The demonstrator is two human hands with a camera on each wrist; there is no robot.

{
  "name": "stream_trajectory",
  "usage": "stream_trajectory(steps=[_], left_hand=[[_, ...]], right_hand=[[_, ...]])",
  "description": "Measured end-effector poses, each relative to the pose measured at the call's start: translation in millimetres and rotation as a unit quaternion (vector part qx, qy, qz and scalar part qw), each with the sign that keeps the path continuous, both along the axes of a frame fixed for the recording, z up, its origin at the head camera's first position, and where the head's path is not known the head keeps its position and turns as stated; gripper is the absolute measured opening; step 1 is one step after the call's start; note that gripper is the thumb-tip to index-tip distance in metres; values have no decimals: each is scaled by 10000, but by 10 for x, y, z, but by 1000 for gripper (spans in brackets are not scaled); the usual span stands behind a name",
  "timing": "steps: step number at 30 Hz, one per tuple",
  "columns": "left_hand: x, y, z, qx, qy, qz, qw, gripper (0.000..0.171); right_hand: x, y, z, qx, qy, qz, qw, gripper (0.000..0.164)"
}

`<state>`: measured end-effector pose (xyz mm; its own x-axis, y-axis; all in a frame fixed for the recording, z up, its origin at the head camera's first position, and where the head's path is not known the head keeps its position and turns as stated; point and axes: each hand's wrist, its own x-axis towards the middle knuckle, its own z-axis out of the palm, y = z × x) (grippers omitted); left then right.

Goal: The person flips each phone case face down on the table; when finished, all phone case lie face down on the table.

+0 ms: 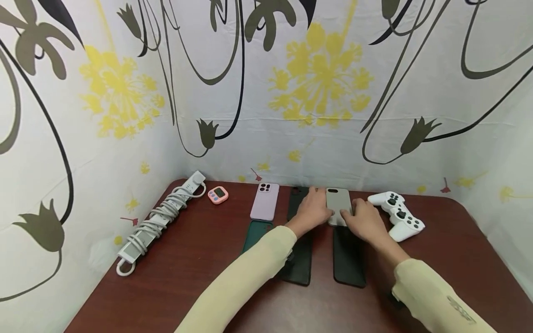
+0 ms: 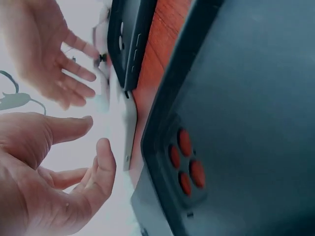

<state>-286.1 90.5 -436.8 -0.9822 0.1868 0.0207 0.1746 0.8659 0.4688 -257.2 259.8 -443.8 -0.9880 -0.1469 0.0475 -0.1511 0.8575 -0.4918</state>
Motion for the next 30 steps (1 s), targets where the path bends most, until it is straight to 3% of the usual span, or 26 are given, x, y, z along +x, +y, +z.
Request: stream_trajectory(steps=[4,8,11,17,22,26,30], left_hand=[[90,-103,28,93,48,-330,9994,75],[200,-212,30,0,11,-660,9978,57],[302,-284,36,-26,-95,-880,9961,62],[575,-363,37,209,-670,-1304,9890,67],[777,-349,15,421,-1096,-1397,9832,65],[887,-300,-15,189,-1026,-1388,9848,65],[945,-240,-60,-178,-944,-1394,9856,71]], right_hand=[[230,92,15,0,-149,-38,9999,66],[393,156,-2,-31,-280,-19,9996,68],[486,190,-29,-89,-357,11,9993,70],[617,280,-104,-110,-638,-1,9979,76],[696,331,-173,-395,-1374,-303,9893,87],[754,348,-216,-728,-1858,-456,9788,90],[796,352,-260,-754,-1939,-300,9777,92]])
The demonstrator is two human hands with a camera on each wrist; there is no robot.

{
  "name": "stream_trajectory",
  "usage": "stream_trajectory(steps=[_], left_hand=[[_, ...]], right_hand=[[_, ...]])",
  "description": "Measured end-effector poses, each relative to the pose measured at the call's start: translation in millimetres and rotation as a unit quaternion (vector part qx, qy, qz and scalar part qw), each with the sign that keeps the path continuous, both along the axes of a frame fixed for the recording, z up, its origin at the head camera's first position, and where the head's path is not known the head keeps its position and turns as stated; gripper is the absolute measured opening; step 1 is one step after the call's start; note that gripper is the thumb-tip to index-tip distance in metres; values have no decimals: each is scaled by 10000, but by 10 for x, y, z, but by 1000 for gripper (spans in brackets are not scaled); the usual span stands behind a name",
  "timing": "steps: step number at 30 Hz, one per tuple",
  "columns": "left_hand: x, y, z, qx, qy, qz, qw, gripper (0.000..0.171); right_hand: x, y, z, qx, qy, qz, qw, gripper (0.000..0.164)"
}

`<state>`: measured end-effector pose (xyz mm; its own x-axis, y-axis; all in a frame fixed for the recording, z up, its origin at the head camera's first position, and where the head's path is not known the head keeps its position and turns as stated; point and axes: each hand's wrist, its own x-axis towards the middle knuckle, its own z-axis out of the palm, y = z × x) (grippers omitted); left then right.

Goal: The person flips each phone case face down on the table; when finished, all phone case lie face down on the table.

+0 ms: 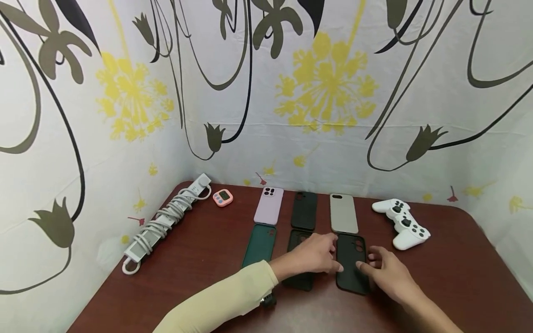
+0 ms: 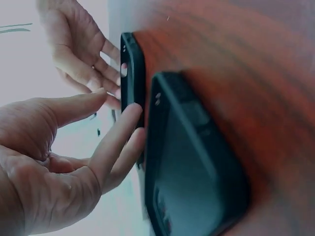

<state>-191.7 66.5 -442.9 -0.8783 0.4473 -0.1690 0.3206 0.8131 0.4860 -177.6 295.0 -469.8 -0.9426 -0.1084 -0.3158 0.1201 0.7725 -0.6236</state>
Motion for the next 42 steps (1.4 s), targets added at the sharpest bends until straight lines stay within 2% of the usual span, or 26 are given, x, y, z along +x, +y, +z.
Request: stream_trajectory(steps=[6,14,18,26,30,34,38,42], left_hand=[[14,58,-65,-212,147,-120,9996,78],[27,46,-79,41,-42,-104,9999,78],[32,49,-86,151,-215,-122,9996,75],[41,35,-88,757,-733,142,9943,70],[68,28,-100,1066,-1050,255,9884,71],[106,43,-105,1441,-1395,429,9787,72],[128,53,-91,1715,-1628,558,9700,70],[142,77,-81,1998,-1938,692,9580,67]], right_hand=[[38,1,-39,-33,-1,108,9999,95],[3,18,-15,-374,-248,106,9989,88],[12,34,33,-665,-540,19,9963,88],[-13,8,114,-1357,-1060,-180,9849,85],[5,-6,134,-1467,-967,-186,9843,75],[37,-4,149,-1504,-937,-244,9839,68],[54,11,160,-1559,-1157,-362,9803,71],[64,30,176,-1646,-1363,-507,9756,77]])
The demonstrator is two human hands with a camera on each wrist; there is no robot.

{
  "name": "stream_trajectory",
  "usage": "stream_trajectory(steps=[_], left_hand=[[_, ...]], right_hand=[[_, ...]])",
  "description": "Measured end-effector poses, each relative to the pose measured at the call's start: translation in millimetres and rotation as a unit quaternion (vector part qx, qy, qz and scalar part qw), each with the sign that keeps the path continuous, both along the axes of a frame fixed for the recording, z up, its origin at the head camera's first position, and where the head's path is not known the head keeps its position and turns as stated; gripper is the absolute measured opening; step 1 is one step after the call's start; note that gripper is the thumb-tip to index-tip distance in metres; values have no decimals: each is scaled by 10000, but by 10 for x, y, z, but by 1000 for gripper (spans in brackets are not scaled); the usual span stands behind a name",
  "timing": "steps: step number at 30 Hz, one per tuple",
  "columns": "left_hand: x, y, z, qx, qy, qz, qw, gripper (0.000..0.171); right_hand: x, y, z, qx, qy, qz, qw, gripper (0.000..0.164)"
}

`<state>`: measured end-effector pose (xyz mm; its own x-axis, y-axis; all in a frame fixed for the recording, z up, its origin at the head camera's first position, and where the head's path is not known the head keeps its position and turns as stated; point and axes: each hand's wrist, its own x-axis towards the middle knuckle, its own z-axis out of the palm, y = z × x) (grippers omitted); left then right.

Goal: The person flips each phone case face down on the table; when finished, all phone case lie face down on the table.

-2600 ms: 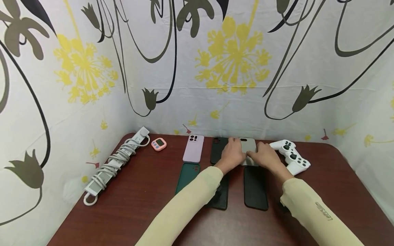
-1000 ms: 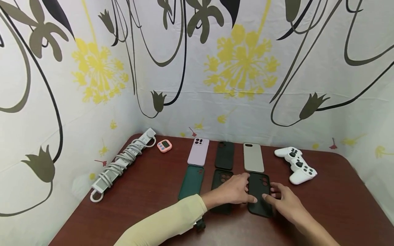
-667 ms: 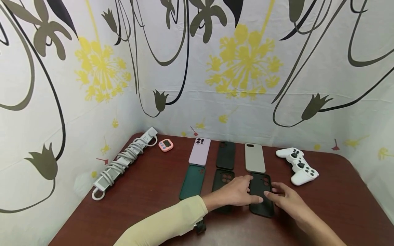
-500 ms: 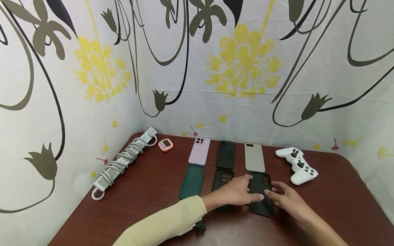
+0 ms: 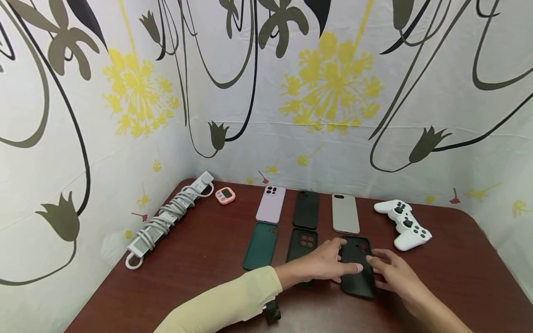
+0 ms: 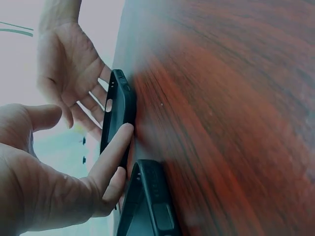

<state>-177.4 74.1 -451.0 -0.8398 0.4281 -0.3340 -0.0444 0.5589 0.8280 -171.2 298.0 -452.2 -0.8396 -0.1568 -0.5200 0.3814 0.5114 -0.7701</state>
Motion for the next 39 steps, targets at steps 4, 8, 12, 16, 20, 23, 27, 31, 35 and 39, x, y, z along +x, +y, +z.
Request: stream_trajectory(steps=[4,8,12,16,20,23,27,31,35,39], left_hand=[[16,54,-10,263,-276,140,9992,64],[34,99,-21,381,-330,251,9984,62],[46,117,-30,421,-321,257,9983,62],[57,122,-39,414,-294,235,9984,62],[64,126,-36,333,-205,223,9990,62],[67,127,-27,256,-109,206,9994,62],[71,130,-18,280,-39,205,9994,64],[73,127,-23,575,-115,241,9980,64],[72,123,-21,713,-188,305,9968,63],[67,138,-21,466,-110,406,9980,65]], right_hand=[[11,19,20,-84,-79,-163,9998,79],[14,30,26,-159,-42,-336,9993,79],[26,33,23,-180,117,-474,9986,78],[50,24,23,-246,241,-670,9972,73],[72,3,40,-497,268,-894,9944,68],[93,-17,57,-744,324,-1014,9915,66],[122,-45,66,-970,475,-1057,9885,62],[143,-80,43,-1075,591,-1012,9873,59],[134,-121,16,-1107,573,-983,9873,63],[111,-160,-8,-1169,470,-997,9870,73]])
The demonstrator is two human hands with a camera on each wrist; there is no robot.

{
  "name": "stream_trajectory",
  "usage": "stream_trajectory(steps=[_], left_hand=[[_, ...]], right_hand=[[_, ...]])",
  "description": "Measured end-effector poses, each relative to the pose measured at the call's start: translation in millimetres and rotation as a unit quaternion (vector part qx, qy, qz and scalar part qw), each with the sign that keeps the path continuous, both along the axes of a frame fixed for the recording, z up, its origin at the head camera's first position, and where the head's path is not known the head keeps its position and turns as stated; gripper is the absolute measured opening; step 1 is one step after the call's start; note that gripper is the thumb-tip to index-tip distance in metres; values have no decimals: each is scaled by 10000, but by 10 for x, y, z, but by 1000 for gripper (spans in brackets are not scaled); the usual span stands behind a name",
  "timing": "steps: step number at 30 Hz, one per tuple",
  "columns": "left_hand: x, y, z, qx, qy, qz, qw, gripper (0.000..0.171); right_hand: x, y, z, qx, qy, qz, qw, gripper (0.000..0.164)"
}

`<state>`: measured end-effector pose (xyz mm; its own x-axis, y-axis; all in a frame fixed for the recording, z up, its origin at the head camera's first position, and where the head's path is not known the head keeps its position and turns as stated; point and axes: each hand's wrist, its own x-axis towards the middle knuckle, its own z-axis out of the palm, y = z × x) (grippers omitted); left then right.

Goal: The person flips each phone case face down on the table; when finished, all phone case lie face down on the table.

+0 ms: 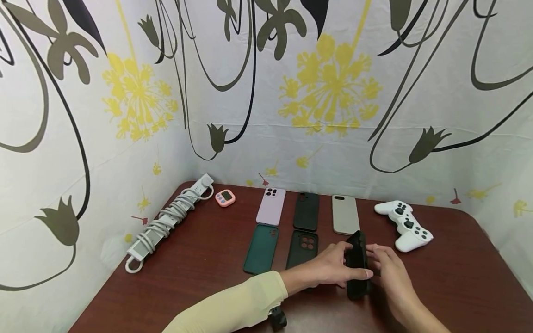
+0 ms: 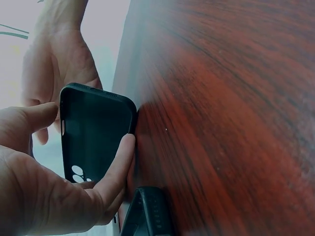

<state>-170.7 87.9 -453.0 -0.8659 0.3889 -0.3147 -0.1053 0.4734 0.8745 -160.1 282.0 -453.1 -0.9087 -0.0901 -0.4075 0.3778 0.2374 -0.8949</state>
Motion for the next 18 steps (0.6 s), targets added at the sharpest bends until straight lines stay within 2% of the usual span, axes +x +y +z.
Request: stream_trajectory(steps=[5,9,13,18], left_hand=[[-20,-26,12,-436,267,-79,9987,69],[-49,-103,32,-403,374,-210,9983,70],[-72,-173,48,17,200,-303,9993,70],[-120,-265,74,587,-38,-404,9975,73]], right_hand=[[1,-38,-17,-52,-56,27,10000,84],[15,-82,-47,-25,2,33,10000,72],[14,-127,-79,22,-22,33,10000,61],[29,-169,-106,24,-66,16,10000,60]])
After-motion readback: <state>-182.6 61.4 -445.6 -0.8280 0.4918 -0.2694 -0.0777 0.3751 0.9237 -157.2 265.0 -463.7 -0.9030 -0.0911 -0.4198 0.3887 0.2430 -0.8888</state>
